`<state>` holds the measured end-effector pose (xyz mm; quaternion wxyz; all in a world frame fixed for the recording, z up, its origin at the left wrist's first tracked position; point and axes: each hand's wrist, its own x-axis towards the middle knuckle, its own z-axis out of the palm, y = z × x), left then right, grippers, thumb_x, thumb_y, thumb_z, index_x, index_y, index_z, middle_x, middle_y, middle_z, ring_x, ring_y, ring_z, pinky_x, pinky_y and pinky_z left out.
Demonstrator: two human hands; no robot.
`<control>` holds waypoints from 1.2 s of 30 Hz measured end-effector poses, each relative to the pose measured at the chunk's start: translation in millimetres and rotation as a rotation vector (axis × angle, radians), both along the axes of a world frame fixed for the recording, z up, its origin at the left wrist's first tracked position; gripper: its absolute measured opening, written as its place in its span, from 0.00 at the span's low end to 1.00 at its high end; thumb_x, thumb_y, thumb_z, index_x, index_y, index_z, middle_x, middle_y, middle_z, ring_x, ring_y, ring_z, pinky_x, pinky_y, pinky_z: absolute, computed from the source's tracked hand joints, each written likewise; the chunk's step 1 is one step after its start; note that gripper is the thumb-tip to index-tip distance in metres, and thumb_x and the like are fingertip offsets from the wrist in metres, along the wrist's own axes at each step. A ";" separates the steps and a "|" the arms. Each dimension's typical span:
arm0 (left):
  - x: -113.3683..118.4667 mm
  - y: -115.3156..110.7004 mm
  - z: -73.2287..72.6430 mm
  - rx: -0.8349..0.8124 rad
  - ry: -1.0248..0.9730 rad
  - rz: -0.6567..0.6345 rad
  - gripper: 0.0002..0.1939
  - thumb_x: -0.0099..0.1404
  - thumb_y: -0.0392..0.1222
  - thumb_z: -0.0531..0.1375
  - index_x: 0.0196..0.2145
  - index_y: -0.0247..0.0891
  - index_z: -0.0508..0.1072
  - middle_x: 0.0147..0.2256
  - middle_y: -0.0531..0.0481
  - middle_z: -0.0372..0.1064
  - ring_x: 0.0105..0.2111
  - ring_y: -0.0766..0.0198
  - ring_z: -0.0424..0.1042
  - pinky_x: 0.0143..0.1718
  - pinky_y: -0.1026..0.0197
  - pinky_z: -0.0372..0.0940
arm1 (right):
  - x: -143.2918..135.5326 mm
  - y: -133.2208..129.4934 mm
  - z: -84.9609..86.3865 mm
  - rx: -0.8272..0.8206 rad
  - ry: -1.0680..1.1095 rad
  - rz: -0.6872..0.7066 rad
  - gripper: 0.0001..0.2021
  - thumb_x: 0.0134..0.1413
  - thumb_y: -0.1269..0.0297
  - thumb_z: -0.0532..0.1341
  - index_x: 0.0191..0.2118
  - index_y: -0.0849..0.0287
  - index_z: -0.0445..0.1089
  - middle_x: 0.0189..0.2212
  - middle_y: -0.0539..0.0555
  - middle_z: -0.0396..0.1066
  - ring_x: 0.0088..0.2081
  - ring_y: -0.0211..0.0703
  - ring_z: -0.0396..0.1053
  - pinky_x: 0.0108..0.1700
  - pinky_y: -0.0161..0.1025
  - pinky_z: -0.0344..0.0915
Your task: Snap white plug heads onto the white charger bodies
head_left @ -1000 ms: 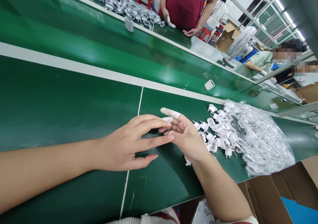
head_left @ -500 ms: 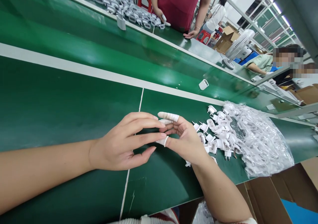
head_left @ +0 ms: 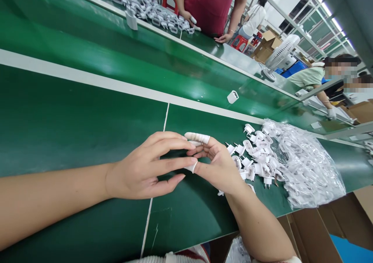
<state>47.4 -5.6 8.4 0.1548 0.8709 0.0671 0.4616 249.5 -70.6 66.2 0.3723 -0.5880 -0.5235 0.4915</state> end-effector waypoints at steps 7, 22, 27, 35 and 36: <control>-0.9 -0.8 0.4 -0.007 0.024 -0.016 0.19 0.66 0.31 0.65 0.55 0.38 0.74 0.59 0.39 0.68 0.60 0.52 0.67 0.63 0.46 0.66 | 1.2 -0.7 -3.8 0.030 -0.008 0.021 0.29 0.47 0.62 0.72 0.57 0.54 0.73 0.47 0.54 0.79 0.46 0.45 0.77 0.51 0.46 0.72; -1.4 -0.7 -0.9 0.005 0.080 -0.057 0.25 0.68 0.31 0.62 0.61 0.38 0.70 0.63 0.38 0.64 0.65 0.50 0.62 0.65 0.44 0.62 | -1.4 -0.2 -2.7 0.049 -0.010 0.011 0.27 0.47 0.65 0.69 0.56 0.55 0.73 0.49 0.55 0.79 0.44 0.44 0.77 0.51 0.48 0.73; -2.5 -1.3 -1.6 0.003 0.118 -0.049 0.26 0.68 0.31 0.62 0.62 0.41 0.68 0.64 0.38 0.63 0.66 0.50 0.61 0.66 0.43 0.62 | -4.0 0.2 -1.9 0.030 0.002 -0.005 0.27 0.46 0.63 0.71 0.55 0.55 0.74 0.46 0.54 0.80 0.44 0.43 0.77 0.50 0.47 0.74; -2.7 -4.3 0.6 0.134 0.189 0.034 0.28 0.67 0.32 0.65 0.64 0.40 0.68 0.63 0.40 0.66 0.66 0.47 0.62 0.64 0.44 0.64 | -7.2 -1.2 -13.4 0.043 -0.013 -0.015 0.27 0.48 0.63 0.72 0.56 0.56 0.74 0.42 0.53 0.80 0.43 0.43 0.77 0.49 0.45 0.74; -3.0 -4.1 0.6 0.170 0.190 0.053 0.28 0.67 0.32 0.65 0.63 0.39 0.69 0.63 0.39 0.66 0.65 0.46 0.62 0.64 0.44 0.64 | -7.1 -1.4 -15.7 0.048 -0.020 -0.016 0.27 0.48 0.62 0.72 0.56 0.56 0.74 0.42 0.53 0.80 0.43 0.43 0.77 0.49 0.45 0.74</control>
